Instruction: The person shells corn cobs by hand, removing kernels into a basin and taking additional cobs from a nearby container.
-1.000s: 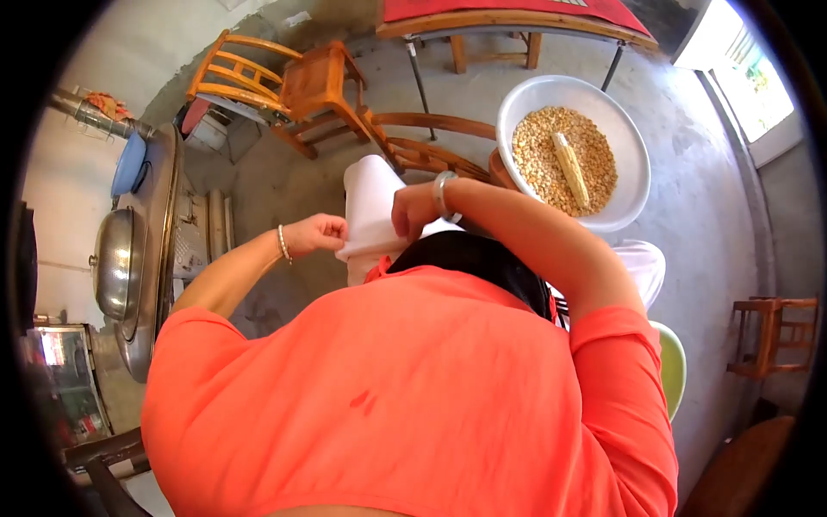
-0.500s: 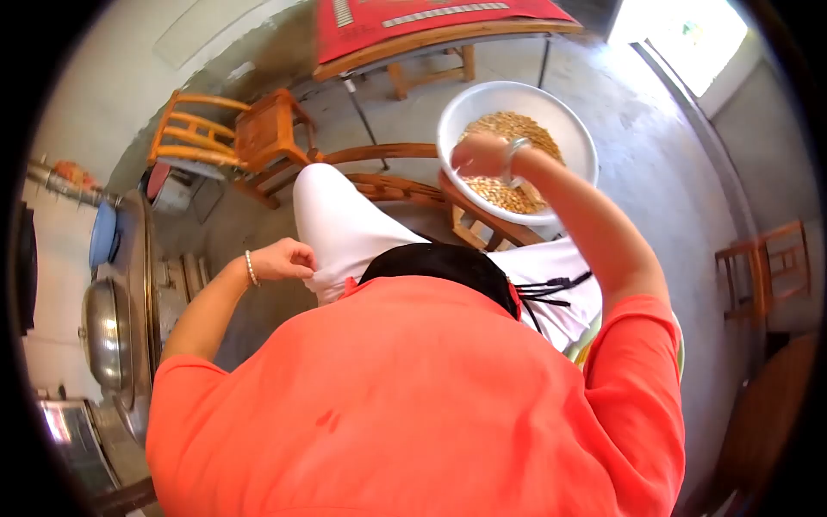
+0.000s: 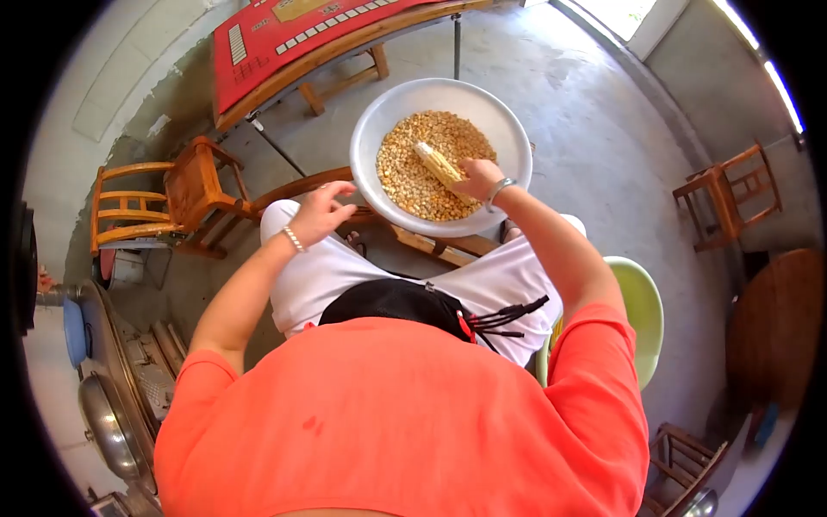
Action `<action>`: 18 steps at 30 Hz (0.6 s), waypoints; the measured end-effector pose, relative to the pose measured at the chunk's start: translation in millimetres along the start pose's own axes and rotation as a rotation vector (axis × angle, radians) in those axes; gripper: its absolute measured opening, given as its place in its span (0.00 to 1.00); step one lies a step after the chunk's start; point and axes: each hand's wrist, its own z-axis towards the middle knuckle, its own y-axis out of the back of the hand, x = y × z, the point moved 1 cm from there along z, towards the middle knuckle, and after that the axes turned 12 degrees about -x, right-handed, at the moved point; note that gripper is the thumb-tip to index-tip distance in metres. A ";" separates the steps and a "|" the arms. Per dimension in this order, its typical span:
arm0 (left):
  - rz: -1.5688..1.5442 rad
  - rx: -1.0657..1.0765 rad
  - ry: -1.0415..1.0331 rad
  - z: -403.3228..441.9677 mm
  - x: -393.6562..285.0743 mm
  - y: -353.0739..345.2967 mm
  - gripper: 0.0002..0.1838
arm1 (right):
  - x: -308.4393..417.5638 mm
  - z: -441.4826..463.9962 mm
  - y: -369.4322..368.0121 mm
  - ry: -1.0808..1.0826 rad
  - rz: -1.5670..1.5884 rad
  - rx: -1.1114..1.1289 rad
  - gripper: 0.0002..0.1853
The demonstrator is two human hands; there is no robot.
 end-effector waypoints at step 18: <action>-0.152 -0.108 0.191 49.8 -18.0 -74.6 0.09 | 23.5 1.8 12.2 -0.407 1.527 0.214 0.13</action>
